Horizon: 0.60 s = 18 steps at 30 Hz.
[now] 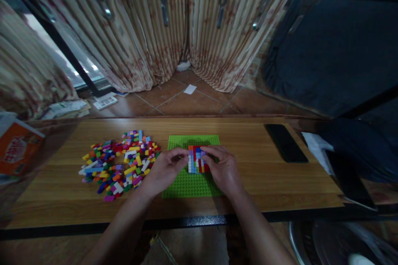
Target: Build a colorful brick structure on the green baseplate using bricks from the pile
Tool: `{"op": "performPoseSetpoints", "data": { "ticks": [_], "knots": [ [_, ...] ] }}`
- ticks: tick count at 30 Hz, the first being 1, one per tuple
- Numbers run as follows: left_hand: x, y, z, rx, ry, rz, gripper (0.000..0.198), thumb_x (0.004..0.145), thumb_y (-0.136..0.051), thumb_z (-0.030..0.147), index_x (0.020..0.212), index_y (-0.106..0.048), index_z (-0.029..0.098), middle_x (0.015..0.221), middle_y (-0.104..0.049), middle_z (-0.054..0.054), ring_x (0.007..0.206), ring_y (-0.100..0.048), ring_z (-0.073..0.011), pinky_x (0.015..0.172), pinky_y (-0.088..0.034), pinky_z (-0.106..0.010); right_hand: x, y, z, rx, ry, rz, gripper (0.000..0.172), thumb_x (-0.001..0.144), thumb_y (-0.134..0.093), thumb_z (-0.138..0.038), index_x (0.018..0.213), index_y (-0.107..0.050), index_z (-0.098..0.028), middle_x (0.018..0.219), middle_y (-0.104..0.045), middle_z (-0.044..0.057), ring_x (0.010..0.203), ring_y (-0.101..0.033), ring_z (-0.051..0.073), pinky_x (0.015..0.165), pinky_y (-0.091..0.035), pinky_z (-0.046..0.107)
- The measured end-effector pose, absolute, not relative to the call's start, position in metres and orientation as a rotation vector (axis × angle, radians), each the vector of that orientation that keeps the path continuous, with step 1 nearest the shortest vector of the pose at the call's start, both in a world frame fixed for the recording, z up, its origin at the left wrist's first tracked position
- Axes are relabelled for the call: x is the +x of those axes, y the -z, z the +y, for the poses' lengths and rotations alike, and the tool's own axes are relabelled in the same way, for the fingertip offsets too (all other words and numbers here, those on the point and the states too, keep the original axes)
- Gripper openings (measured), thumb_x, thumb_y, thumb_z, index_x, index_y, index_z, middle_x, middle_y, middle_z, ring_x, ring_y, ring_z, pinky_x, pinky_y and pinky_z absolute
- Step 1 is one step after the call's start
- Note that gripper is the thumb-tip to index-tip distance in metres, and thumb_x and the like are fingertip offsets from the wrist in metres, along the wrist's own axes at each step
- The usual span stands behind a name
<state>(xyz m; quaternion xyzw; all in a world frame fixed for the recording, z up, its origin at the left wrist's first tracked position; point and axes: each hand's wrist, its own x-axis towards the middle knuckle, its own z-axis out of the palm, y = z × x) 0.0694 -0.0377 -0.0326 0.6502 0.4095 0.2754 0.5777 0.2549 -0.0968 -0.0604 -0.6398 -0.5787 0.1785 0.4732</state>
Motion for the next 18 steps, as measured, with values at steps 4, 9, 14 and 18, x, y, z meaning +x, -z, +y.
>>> {"op": "performPoseSetpoints", "data": {
  "ticks": [4, 9, 14, 18],
  "knots": [
    [0.071, 0.034, -0.039, 1.588, -0.625, 0.992, 0.020, 0.084, -0.058, 0.026, 0.096, -0.073, 0.018, 0.079, -0.069, -0.003, 0.068, -0.059, -0.0159, 0.064, -0.045, -0.026, 0.256, 0.059, -0.098, -1.578, -0.416, -1.460, 0.018, 0.085, -0.065, -0.028, 0.100, -0.075, -0.028, 0.100, -0.074, 0.004, 0.097, -0.066, 0.022, 0.091, -0.052, 0.043],
    [0.071, 0.032, -0.040, 1.660, -0.625, 1.008, 0.021, 0.085, -0.057, 0.023, 0.098, -0.073, 0.020, 0.090, -0.071, -0.004, 0.076, -0.062, -0.0173, 0.071, -0.048, -0.028, 0.256, 0.055, -0.100, -1.614, -0.356, -1.559, 0.019, 0.086, -0.062, -0.025, 0.101, -0.074, -0.028, 0.101, -0.073, 0.004, 0.097, -0.065, 0.022, 0.090, -0.052, 0.042],
    [0.072, 0.031, -0.044, 1.908, -0.626, 1.046, 0.027, 0.084, -0.056, 0.019, 0.107, -0.070, 0.022, 0.103, -0.069, -0.006, 0.086, -0.064, -0.0191, 0.084, -0.050, -0.033, 0.255, 0.050, -0.099, -1.648, -0.263, -1.704, 0.021, 0.089, -0.055, -0.021, 0.099, -0.073, -0.026, 0.099, -0.071, 0.005, 0.097, -0.063, 0.023, 0.089, -0.051, 0.042],
    [0.078, 0.036, -0.049, 2.135, -0.707, 1.077, 0.029, 0.082, -0.060, 0.018, 0.110, -0.068, 0.021, 0.116, -0.062, -0.010, 0.111, -0.058, -0.0246, 0.100, -0.046, -0.039, 0.255, 0.045, -0.095, -1.675, -0.217, -1.791, 0.021, 0.089, -0.053, -0.017, 0.096, -0.071, -0.023, 0.097, -0.069, 0.006, 0.096, -0.061, 0.023, 0.090, -0.050, 0.041]
  ]
}}
